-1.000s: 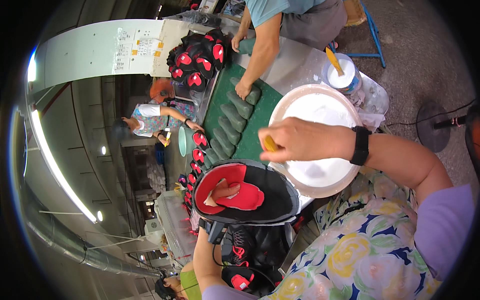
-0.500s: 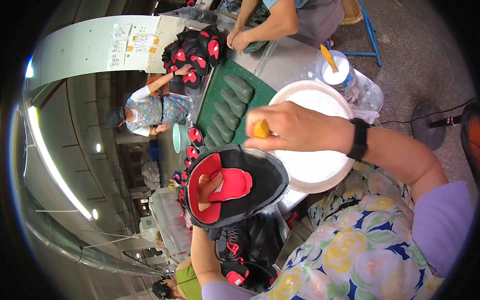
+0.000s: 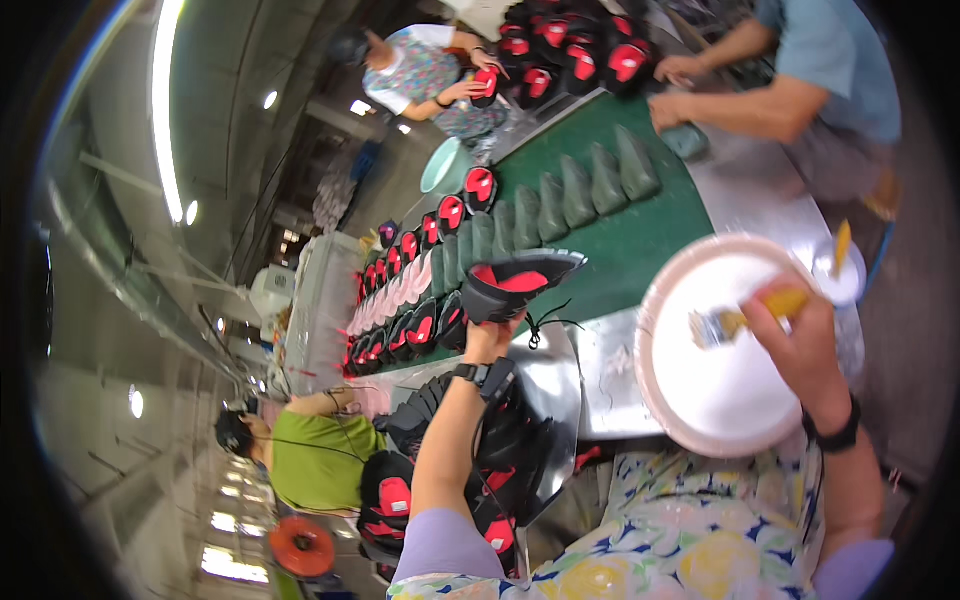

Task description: Applying glue to the edges of shoe uppers using a brush.

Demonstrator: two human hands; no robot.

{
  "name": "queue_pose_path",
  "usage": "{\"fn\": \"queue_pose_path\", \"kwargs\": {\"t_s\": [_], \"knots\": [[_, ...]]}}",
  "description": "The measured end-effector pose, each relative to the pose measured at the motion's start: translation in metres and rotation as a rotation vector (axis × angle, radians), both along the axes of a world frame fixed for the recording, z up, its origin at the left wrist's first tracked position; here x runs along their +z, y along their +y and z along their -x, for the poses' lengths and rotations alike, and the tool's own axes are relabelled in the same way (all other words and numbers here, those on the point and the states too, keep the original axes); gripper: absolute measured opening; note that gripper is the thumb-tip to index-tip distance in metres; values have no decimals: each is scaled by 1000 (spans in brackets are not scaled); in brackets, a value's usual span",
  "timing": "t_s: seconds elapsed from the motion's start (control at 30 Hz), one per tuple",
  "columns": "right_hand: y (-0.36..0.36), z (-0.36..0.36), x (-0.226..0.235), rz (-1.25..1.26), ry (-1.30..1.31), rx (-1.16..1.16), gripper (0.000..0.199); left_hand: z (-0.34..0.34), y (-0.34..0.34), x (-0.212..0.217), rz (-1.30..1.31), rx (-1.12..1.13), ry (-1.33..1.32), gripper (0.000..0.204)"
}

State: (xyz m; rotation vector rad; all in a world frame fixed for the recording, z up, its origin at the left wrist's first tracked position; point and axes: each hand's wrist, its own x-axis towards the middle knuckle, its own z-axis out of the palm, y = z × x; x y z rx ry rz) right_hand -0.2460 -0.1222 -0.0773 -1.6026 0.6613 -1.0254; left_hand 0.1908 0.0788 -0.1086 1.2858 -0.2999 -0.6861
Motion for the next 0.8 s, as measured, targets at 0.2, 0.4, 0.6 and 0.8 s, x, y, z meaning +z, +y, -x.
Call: {"fn": "queue_pose_path", "kwargs": {"t_s": [0.2,0.4,0.6,0.8], "knots": [[5,-17,-9,24,122,52,7,-130,61,-114,271,424,49,37],[7,-37,-10,-127,297,8,10,-210,82,-169,-247,805,-688,55],[5,-48,-21,-92,441,2,12,-240,92,-122,-1520,106,-848,49],[-22,-56,-31,-24,412,95,12,-254,124,-2,-1843,-326,-1013,30]]}}
